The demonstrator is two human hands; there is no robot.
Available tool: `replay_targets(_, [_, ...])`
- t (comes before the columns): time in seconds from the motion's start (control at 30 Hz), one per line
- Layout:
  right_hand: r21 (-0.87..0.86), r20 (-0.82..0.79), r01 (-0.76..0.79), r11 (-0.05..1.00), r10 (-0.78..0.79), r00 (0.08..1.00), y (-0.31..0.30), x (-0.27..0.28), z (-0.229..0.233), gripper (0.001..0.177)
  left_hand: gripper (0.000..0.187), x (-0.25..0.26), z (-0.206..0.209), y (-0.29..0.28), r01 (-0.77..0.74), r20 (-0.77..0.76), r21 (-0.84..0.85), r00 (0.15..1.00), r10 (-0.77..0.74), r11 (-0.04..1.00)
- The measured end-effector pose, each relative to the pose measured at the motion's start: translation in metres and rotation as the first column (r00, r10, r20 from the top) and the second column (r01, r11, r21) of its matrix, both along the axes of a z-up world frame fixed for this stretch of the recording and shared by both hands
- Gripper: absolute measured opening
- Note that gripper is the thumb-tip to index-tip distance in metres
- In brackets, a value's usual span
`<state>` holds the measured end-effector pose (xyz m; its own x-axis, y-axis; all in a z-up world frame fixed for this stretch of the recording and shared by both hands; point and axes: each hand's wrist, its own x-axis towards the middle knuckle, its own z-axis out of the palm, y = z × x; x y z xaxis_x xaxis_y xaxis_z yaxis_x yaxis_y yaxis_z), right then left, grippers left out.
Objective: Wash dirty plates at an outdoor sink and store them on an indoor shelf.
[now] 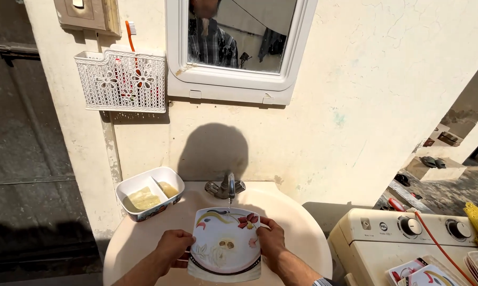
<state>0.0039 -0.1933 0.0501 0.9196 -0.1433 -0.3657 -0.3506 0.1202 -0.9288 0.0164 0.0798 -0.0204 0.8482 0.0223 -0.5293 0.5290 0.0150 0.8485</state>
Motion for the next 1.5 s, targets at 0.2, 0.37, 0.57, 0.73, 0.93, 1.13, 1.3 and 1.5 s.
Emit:
replay_targets(0.2, [-0.023,0.126,0.019,1.0,-0.016,0.992,-0.035,0.027,-0.017,0.046,0.017,0.027,-0.006,-0.026,0.066,0.048,-0.001,0.997,-0.066,0.998])
replay_targets(0.37, [-0.053,0.172,0.106,0.993,-0.096,0.981,-0.078,0.035,-0.015,0.044,0.016,0.03,0.018,-0.075,0.138,0.14,0.072,0.979,-0.147,0.988])
replay_targets(0.57, [0.016,0.089,0.104,0.994,-0.105,0.99,-0.082,0.038,-0.01,0.045,0.026,0.019,0.031,-0.085,0.09,0.254,0.109,0.96,-0.115,0.99])
replay_targets(0.73, [0.04,0.018,-0.031,0.999,0.031,0.999,-0.05,0.061,-0.041,0.044,0.036,0.001,0.032,-0.044,0.007,0.268,0.286,0.959,-0.087,0.958])
replay_targets(0.93, [-0.035,0.066,-0.183,0.982,0.185,0.98,0.001,0.066,-0.044,0.038,0.035,-0.031,0.032,0.007,-0.127,0.248,0.324,0.968,0.046,0.937])
replay_targets(1.13, [-0.087,0.067,-0.307,0.948,0.313,0.947,0.008,0.044,-0.028,0.034,0.035,-0.046,0.035,0.015,-0.149,0.241,0.303,0.968,0.076,0.941])
replay_targets(1.3, [-0.231,0.107,-0.153,0.961,0.181,0.978,-0.027,0.032,-0.026,0.026,0.029,-0.034,0.029,-0.011,-0.053,0.387,0.485,0.908,-0.16,0.873])
replay_targets(1.5, [-0.34,0.398,0.048,0.939,0.097,0.912,-0.075,0.009,-0.036,0.016,0.021,-0.032,0.037,-0.05,-0.147,0.594,0.54,0.764,-0.252,0.829])
